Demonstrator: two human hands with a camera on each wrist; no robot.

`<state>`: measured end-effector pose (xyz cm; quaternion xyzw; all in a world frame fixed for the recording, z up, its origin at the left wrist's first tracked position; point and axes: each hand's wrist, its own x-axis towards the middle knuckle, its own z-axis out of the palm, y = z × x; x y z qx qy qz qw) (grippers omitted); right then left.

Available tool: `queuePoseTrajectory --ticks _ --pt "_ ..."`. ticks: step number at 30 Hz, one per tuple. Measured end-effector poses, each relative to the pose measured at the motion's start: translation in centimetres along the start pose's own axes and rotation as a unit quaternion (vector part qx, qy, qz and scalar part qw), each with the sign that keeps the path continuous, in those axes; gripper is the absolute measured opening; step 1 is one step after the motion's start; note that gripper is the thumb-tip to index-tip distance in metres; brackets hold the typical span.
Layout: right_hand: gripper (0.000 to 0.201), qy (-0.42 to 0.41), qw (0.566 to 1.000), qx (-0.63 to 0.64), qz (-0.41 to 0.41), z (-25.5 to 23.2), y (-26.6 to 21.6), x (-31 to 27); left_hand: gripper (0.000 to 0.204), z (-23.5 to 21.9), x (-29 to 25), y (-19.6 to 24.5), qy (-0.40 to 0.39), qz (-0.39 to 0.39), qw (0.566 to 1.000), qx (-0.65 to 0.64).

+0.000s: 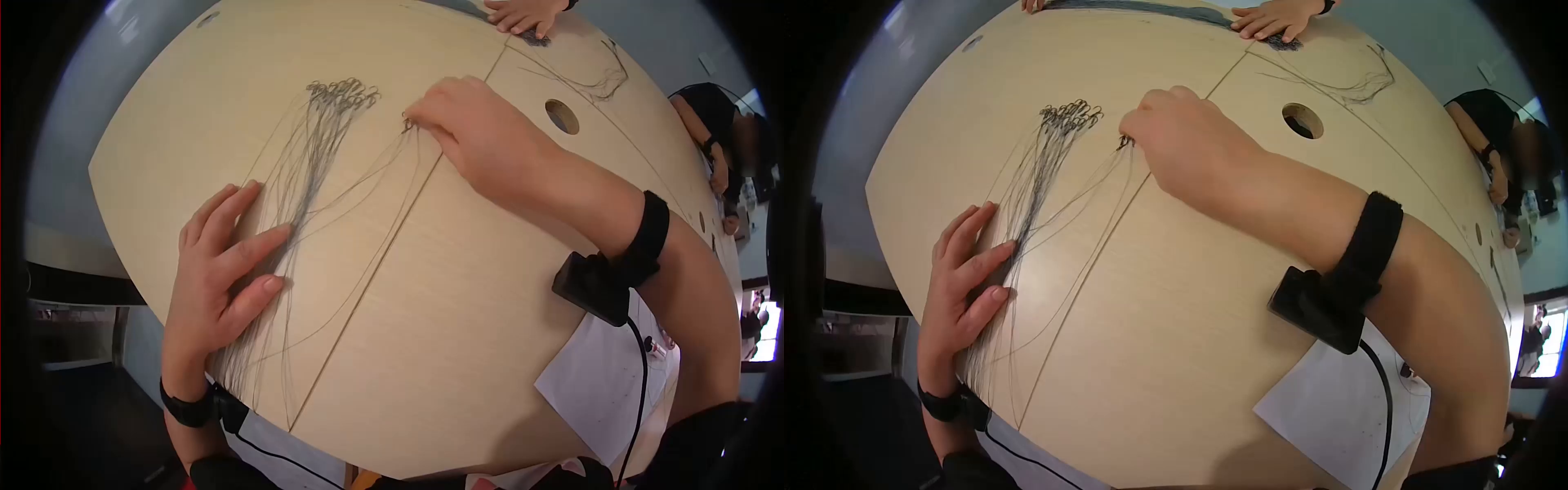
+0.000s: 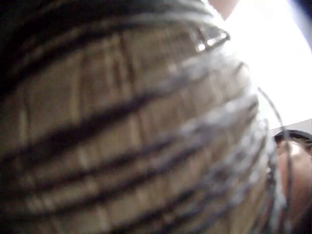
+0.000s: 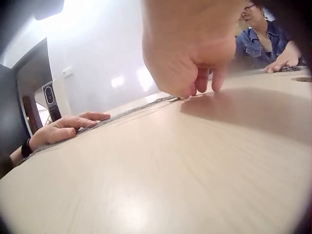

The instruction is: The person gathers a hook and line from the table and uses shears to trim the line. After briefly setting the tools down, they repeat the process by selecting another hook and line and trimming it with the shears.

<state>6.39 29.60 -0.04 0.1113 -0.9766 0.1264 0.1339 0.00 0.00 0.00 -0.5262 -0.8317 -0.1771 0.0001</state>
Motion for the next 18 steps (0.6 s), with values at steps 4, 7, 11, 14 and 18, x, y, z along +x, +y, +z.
queuePoseTrajectory --ticks 4,7,11,14,18 --pt "0.018 0.034 0.999 -0.019 0.027 -0.6 0.7 0.6 0.040 0.6 0.1 0.1 0.016 0.011 1.000 0.011" --pt "0.016 0.024 0.999 0.024 0.017 -0.4 0.9 1.2 0.040 0.3 0.1 0.1 0.013 0.010 1.000 0.018" --pt "0.012 -0.009 0.999 0.045 0.017 -0.3 0.7 1.6 0.041 0.3 0.1 0.1 0.015 0.009 1.000 0.025" --pt "0.012 -0.014 1.000 0.025 0.010 -0.5 0.5 1.6 0.041 0.4 0.0 0.1 0.017 0.007 1.000 0.024" --pt "0.013 -0.034 0.999 0.014 0.031 -0.6 0.6 2.1 0.040 0.4 0.1 0.2 0.018 0.005 1.000 0.022"
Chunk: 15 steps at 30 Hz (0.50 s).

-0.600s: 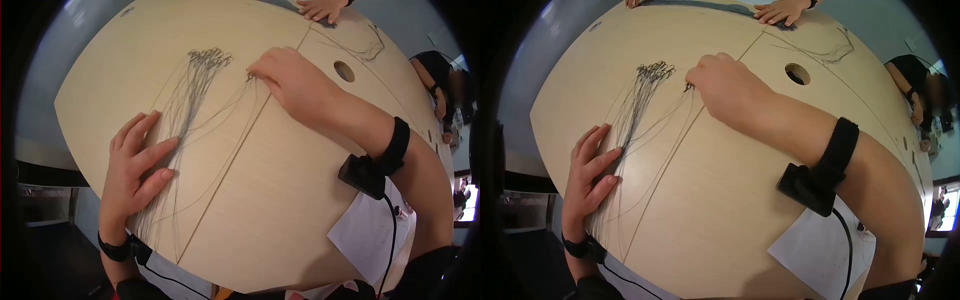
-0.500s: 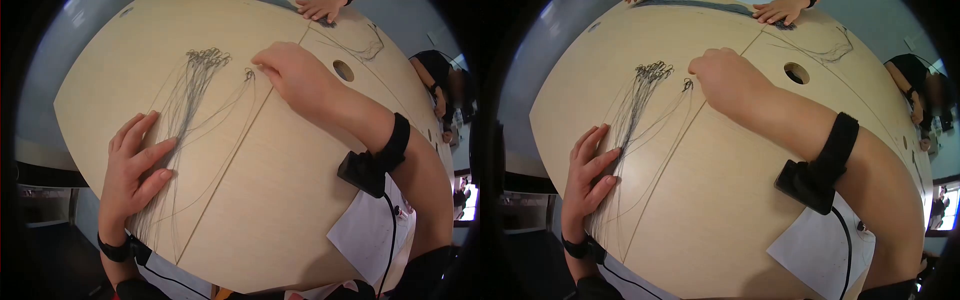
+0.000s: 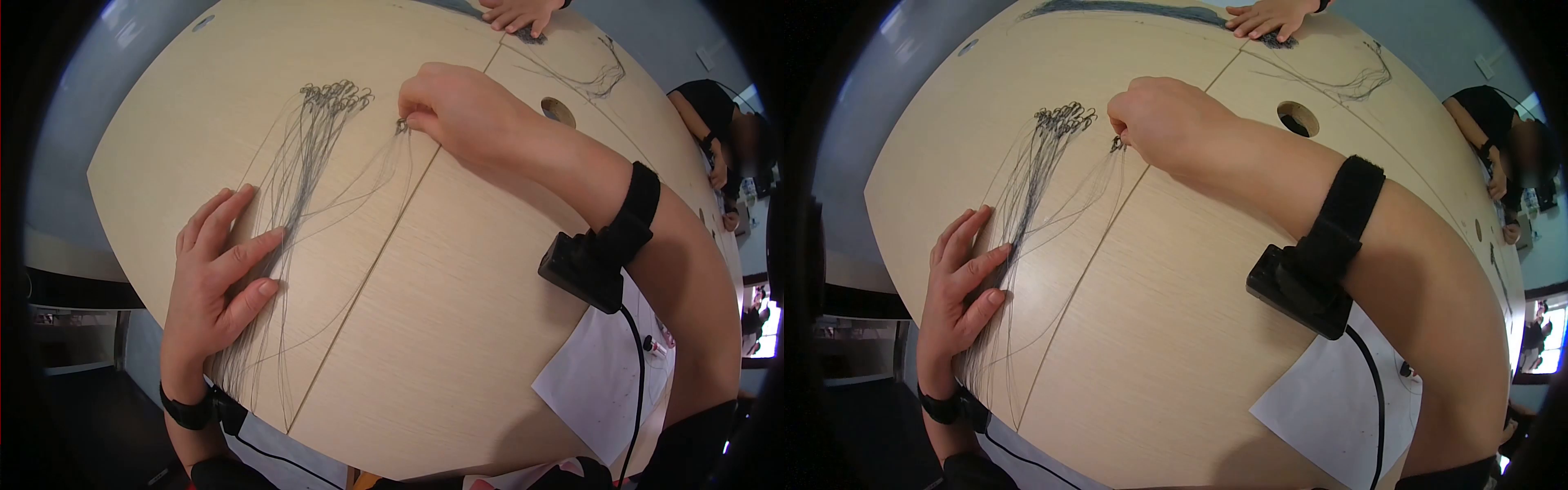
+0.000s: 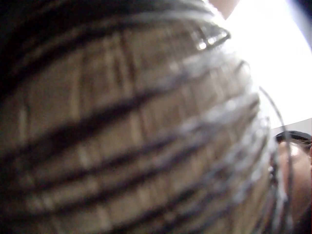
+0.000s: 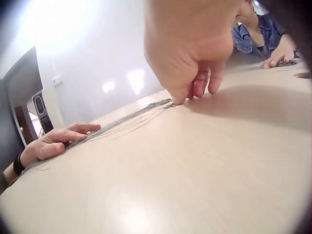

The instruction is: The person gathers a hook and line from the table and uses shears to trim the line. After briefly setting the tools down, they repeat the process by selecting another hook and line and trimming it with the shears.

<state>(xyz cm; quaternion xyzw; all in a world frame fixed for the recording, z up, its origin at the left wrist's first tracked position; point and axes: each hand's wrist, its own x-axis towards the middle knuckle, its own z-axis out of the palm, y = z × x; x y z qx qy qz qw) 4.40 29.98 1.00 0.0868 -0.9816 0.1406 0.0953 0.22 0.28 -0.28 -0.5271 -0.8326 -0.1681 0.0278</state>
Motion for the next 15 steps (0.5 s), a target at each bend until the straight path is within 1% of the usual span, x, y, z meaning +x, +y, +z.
queuePoseTrajectory --ticks 2,3,5,8,9,11,15 --pt "0.012 -0.022 0.999 -0.010 0.040 -0.27 -0.31 0.29 0.041 -0.02 -0.03 -0.02 0.000 -0.002 1.000 0.000" --pt "0.012 -0.022 0.999 -0.010 0.040 -0.18 -0.39 0.33 0.041 -0.01 -0.06 -0.03 0.000 -0.003 1.000 0.000" --pt "0.011 0.010 1.000 0.024 0.016 0.04 -0.54 0.32 0.041 0.04 -0.09 -0.01 0.000 -0.007 1.000 -0.003" --pt "0.012 -0.003 1.000 -0.004 -0.003 0.43 -0.05 0.43 0.041 0.02 -0.06 0.04 0.001 -0.009 1.000 -0.006" --pt "0.012 -0.003 1.000 -0.004 -0.003 0.43 -0.08 0.44 0.041 0.04 -0.07 0.00 0.000 -0.008 1.000 -0.006" --pt "0.012 -0.007 0.998 -0.023 0.050 0.45 -0.17 0.46 0.041 0.10 -0.13 -0.11 -0.001 -0.011 1.000 -0.004" --pt "0.012 0.007 0.999 -0.030 0.040 0.33 0.11 0.29 0.042 0.03 -0.14 -0.14 -0.002 -0.014 1.000 -0.008"
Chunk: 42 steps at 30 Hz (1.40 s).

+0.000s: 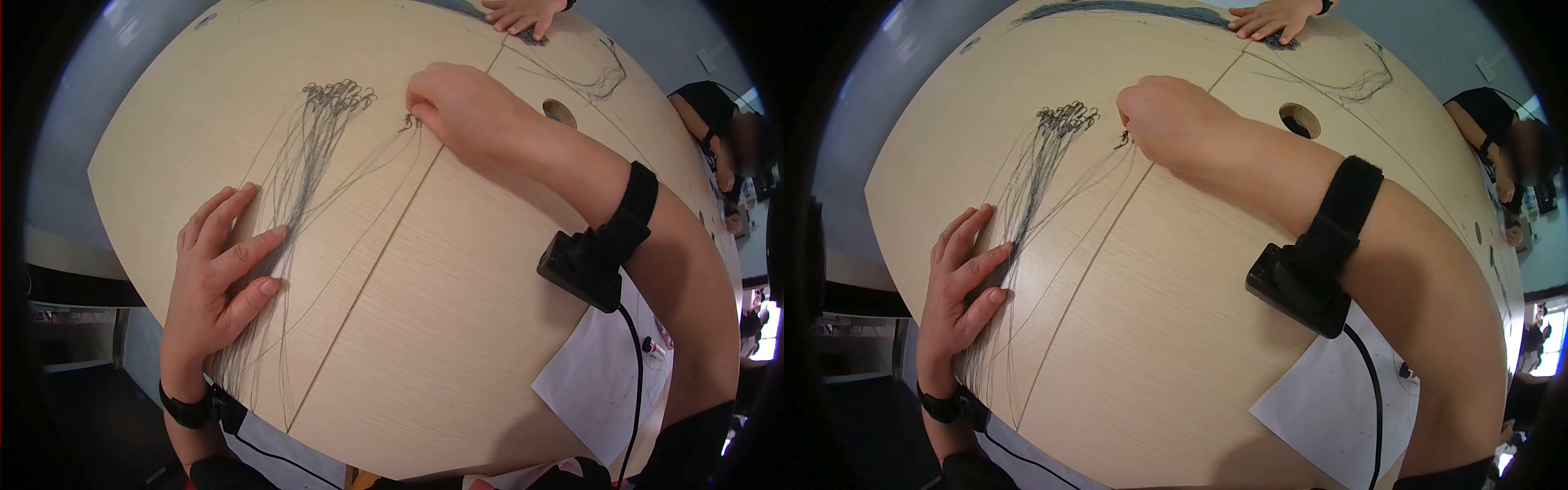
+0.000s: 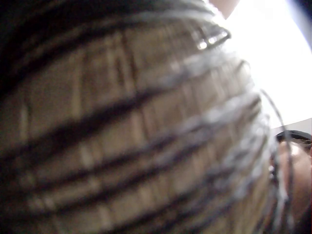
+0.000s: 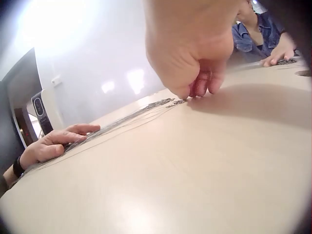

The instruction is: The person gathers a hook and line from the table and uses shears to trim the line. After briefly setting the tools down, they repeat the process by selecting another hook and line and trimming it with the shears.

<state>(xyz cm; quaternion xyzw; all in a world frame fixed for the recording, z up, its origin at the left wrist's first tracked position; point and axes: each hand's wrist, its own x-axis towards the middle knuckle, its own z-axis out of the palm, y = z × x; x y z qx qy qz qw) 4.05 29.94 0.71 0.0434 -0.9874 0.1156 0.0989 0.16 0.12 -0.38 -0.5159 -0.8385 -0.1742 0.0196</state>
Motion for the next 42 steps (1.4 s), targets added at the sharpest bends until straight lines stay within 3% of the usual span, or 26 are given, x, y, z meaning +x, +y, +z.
queuePoseTrajectory --ticks 3,6,12,18,20,27,29,36,38,42 --pt "0.012 0.010 0.998 0.059 0.002 -0.3 -0.1 -0.1 0.043 -0.1 0.0 0.0 -0.003 -0.003 1.000 -0.005" --pt "0.012 0.006 0.998 0.042 -0.055 -0.1 0.2 0.0 0.042 0.0 0.0 0.1 -0.001 -0.004 1.000 -0.006" --pt "0.011 -0.003 1.000 0.007 0.003 0.2 0.6 0.4 0.042 0.0 0.1 0.1 0.000 -0.004 1.000 -0.006" --pt "0.012 -0.027 0.997 0.061 0.032 -0.8 0.2 0.2 0.042 0.0 -0.1 0.0 0.001 -0.008 1.000 -0.010" --pt "0.013 -0.024 0.998 0.049 -0.015 -0.7 0.5 0.2 0.042 0.0 0.0 -0.1 -0.001 -0.007 1.000 -0.005" --pt "0.013 -0.005 0.999 0.029 -0.033 -0.6 0.5 0.3 0.041 0.1 -0.1 -0.2 0.001 -0.006 1.000 -0.005" --pt "0.013 0.005 0.997 0.021 -0.074 -0.5 0.7 0.4 0.041 0.1 -0.1 -0.2 0.002 -0.005 1.000 -0.001" --pt "0.014 -0.013 0.999 0.026 -0.045 -0.7 0.1 0.4 0.041 0.0 0.1 -0.1 -0.003 -0.001 1.000 0.002" --pt "0.013 0.018 0.999 0.038 0.008 -1.1 0.1 0.3 0.041 -0.1 0.0 0.0 -0.003 -0.002 1.000 -0.004" --pt "0.012 0.001 0.998 0.060 -0.007 -1.0 1.2 0.4 0.041 -0.1 0.0 0.0 -0.004 0.002 1.000 0.000"
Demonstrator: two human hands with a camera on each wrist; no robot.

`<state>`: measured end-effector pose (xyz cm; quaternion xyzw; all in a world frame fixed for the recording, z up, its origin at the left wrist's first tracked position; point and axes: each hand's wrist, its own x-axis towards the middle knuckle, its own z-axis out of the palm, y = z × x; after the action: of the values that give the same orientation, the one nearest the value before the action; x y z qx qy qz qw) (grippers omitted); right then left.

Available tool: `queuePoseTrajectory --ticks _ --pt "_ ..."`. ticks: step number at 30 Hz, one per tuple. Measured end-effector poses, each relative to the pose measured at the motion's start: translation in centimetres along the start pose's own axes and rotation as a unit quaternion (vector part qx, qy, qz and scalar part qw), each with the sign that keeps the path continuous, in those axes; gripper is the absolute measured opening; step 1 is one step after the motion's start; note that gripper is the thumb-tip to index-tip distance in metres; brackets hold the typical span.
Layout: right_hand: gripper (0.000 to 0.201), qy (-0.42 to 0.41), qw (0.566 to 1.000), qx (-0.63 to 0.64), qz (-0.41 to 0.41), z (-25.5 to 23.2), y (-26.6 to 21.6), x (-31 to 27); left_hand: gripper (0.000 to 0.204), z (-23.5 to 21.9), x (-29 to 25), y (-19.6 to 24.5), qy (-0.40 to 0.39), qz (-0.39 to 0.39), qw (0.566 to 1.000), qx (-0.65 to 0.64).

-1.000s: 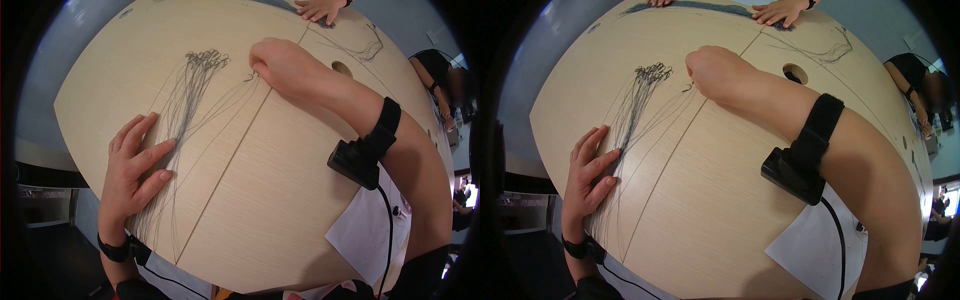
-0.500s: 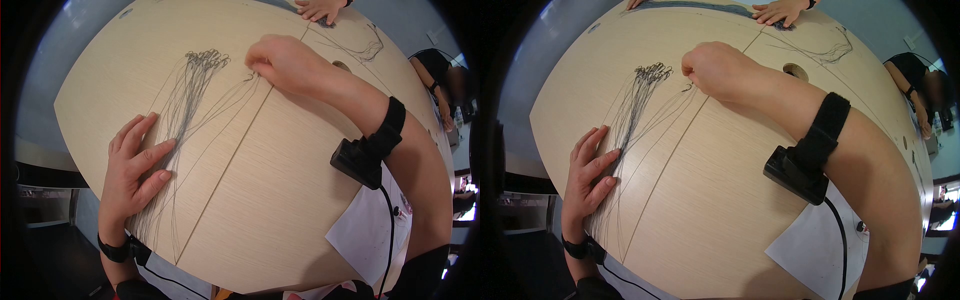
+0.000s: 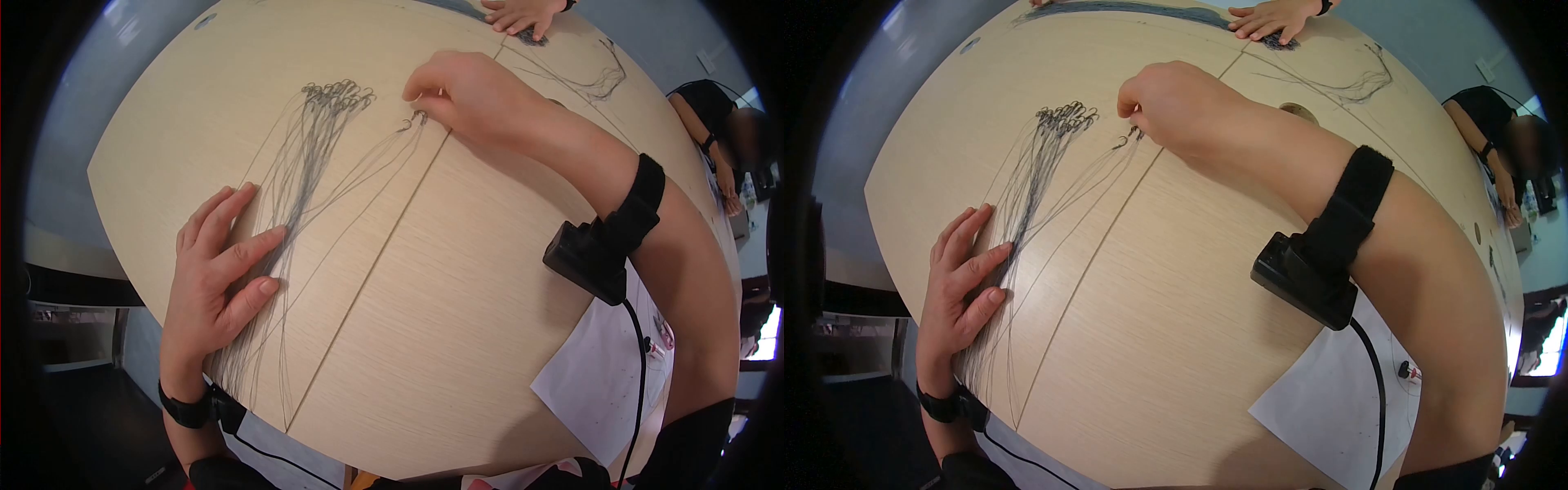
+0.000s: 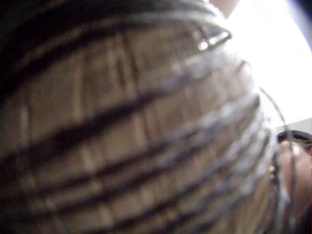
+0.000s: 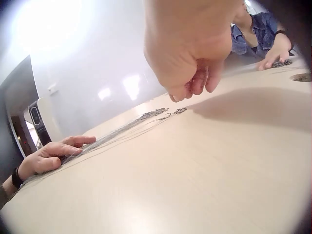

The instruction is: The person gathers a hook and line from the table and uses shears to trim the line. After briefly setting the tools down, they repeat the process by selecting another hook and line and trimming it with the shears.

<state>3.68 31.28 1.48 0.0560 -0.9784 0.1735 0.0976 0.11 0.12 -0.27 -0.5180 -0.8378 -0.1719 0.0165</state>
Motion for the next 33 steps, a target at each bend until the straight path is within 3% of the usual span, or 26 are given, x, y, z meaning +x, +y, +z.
queuePoseTrajectory --ticks 2,12,14,17,23,29,33 --pt "0.011 -0.035 0.999 -0.007 -0.040 0.4 0.5 -0.1 0.041 0.0 0.1 0.0 -0.002 0.002 1.000 0.003" --pt "0.008 -0.012 0.997 -0.046 -0.058 0.4 0.2 -0.3 0.042 -0.1 0.1 -0.1 -0.003 0.007 1.000 0.007" --pt "0.009 -0.051 0.999 0.003 0.008 -0.4 -0.2 -0.5 0.041 -0.1 0.1 0.0 -0.001 0.007 1.000 0.004" --pt "0.008 -0.059 0.998 -0.011 -0.021 -1.3 -0.1 -0.7 0.041 0.0 0.1 0.0 -0.001 0.001 1.000 -0.001" --pt "0.010 -0.112 0.994 -0.008 -0.001 -1.7 0.3 -0.7 0.040 0.1 0.0 -0.1 0.005 -0.002 1.000 -0.007" --pt "0.009 -0.070 0.997 -0.007 -0.011 -0.7 0.1 0.0 0.038 0.2 0.3 0.2 0.021 0.014 1.000 0.000" --pt "0.008 -0.088 0.995 -0.041 -0.028 -0.6 0.2 0.3 0.038 0.1 0.3 0.2 0.020 0.013 1.000 0.001"
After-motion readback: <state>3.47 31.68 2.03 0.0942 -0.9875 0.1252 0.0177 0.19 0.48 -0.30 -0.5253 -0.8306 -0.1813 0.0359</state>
